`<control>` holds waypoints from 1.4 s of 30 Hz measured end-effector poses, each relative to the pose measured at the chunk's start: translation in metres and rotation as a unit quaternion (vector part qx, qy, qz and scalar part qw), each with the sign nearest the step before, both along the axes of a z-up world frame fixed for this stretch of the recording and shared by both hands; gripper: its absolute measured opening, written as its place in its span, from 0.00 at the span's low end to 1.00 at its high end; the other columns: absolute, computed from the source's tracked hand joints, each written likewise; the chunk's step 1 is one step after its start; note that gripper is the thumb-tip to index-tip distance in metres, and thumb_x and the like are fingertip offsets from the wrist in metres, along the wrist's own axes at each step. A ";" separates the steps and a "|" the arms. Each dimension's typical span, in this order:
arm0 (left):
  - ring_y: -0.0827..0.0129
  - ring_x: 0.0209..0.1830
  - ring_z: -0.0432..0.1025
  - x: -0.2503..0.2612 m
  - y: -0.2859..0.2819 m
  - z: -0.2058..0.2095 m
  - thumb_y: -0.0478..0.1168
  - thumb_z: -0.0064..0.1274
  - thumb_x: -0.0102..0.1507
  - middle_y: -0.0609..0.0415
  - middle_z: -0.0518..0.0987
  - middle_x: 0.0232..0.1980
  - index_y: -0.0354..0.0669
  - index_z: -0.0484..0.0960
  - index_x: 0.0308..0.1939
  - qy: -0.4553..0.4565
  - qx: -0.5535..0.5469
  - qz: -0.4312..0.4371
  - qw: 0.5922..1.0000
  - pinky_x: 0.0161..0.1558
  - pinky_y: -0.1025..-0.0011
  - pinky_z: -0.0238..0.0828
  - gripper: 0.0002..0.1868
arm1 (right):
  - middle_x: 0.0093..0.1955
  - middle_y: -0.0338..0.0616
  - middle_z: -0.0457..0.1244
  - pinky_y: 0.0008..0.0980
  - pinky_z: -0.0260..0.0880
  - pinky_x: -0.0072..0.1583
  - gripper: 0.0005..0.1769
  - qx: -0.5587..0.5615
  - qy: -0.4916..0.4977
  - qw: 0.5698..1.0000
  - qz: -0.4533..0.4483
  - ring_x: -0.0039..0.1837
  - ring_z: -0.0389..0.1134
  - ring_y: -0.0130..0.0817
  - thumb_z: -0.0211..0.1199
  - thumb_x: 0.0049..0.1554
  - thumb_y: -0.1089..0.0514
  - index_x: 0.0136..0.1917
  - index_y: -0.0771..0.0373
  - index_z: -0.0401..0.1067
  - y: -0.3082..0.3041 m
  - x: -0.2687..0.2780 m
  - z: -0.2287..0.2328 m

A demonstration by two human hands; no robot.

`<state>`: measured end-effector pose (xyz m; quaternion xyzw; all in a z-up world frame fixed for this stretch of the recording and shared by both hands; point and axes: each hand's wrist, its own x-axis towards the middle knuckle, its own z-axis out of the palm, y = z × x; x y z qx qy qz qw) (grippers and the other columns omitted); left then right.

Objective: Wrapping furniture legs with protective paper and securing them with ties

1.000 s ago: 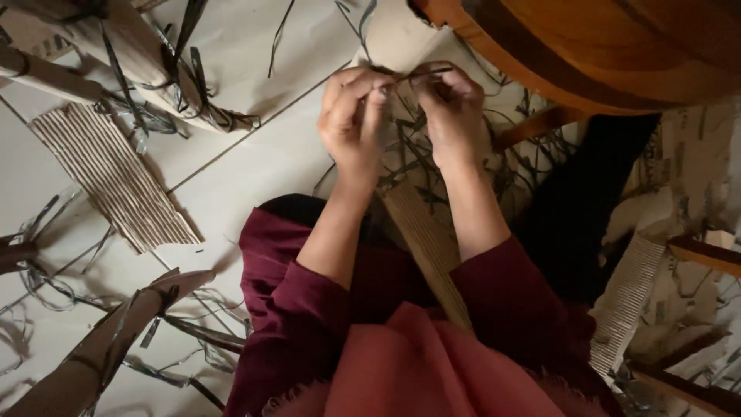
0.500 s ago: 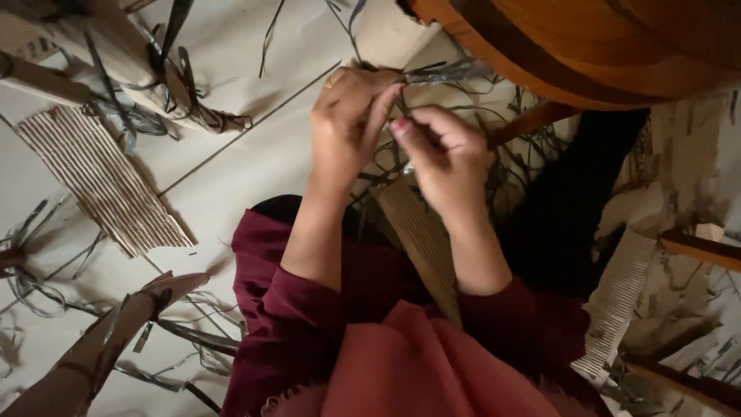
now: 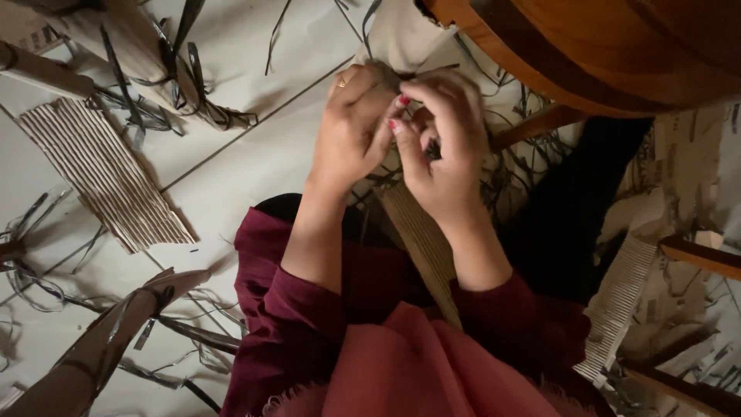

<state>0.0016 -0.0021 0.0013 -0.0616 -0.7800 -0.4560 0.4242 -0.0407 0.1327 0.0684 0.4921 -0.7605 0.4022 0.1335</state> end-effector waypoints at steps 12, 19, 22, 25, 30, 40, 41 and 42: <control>0.59 0.30 0.66 0.005 0.002 -0.003 0.43 0.44 0.73 0.53 0.72 0.28 0.40 0.72 0.27 -0.040 0.076 0.011 0.996 0.43 0.62 0.61 0.20 | 0.53 0.52 0.66 0.39 0.72 0.56 0.07 -0.049 -0.025 0.998 -0.027 0.54 0.69 0.45 0.60 0.68 0.63 0.57 0.69 0.69 0.004 -0.012 -0.025; 0.74 0.41 0.80 0.002 0.012 -0.002 0.41 0.59 0.67 0.55 0.85 0.41 0.40 0.81 0.42 -0.085 0.267 0.045 0.959 0.41 0.77 0.76 0.08 | 0.50 0.51 0.67 0.34 0.74 0.48 0.04 -0.055 0.009 0.998 -0.022 0.48 0.69 0.41 0.63 0.67 0.66 0.54 0.69 0.72 -0.002 -0.012 -0.027; 0.77 0.38 0.79 0.001 0.011 0.004 0.40 0.59 0.66 0.56 0.84 0.40 0.40 0.80 0.40 -0.089 0.309 0.047 0.946 0.41 0.79 0.75 0.07 | 0.50 0.51 0.68 0.32 0.74 0.47 0.04 -0.048 0.013 0.999 -0.008 0.47 0.70 0.39 0.62 0.67 0.66 0.56 0.69 0.74 -0.002 -0.015 -0.032; 0.75 0.40 0.79 0.000 0.011 0.003 0.37 0.58 0.68 0.56 0.80 0.47 0.41 0.77 0.46 -0.062 0.320 0.026 0.945 0.44 0.79 0.76 0.07 | 0.52 0.53 0.70 0.36 0.74 0.53 0.05 -0.049 0.006 0.999 0.002 0.50 0.72 0.42 0.61 0.67 0.68 0.56 0.71 0.75 -0.003 -0.015 -0.037; 0.71 0.39 0.80 0.008 0.004 0.011 0.35 0.50 0.71 0.51 0.79 0.46 0.39 0.68 0.48 -0.035 0.275 -0.017 0.961 0.42 0.77 0.75 0.07 | 0.44 0.52 0.71 0.37 0.73 0.45 0.04 -0.056 0.072 0.996 -0.014 0.43 0.71 0.42 0.65 0.66 0.69 0.55 0.68 0.76 0.000 -0.023 -0.045; 0.65 0.56 0.74 0.009 0.007 -0.007 0.27 0.56 0.67 0.50 0.84 0.47 0.36 0.66 0.60 -0.014 0.113 0.030 0.993 0.61 0.70 0.71 0.20 | 0.44 0.50 0.72 0.35 0.73 0.46 0.07 -0.056 0.040 0.997 -0.018 0.44 0.73 0.38 0.65 0.65 0.70 0.57 0.65 0.77 0.007 -0.029 -0.043; 0.63 0.61 0.68 0.008 0.008 -0.009 0.24 0.57 0.66 0.48 0.84 0.46 0.35 0.67 0.59 0.014 0.089 0.047 0.995 0.61 0.67 0.73 0.20 | 0.45 0.51 0.73 0.35 0.74 0.47 0.08 -0.058 0.037 0.998 -0.014 0.45 0.75 0.39 0.65 0.65 0.72 0.57 0.66 0.77 0.006 -0.028 -0.041; 0.63 0.61 0.68 0.004 0.007 -0.016 0.24 0.57 0.66 0.48 0.84 0.46 0.35 0.67 0.59 0.015 0.088 0.045 0.995 0.61 0.67 0.73 0.20 | 0.45 0.51 0.73 0.35 0.74 0.47 0.08 -0.058 0.037 0.997 -0.015 0.45 0.75 0.39 0.65 0.65 0.72 0.57 0.66 0.77 0.006 -0.030 -0.042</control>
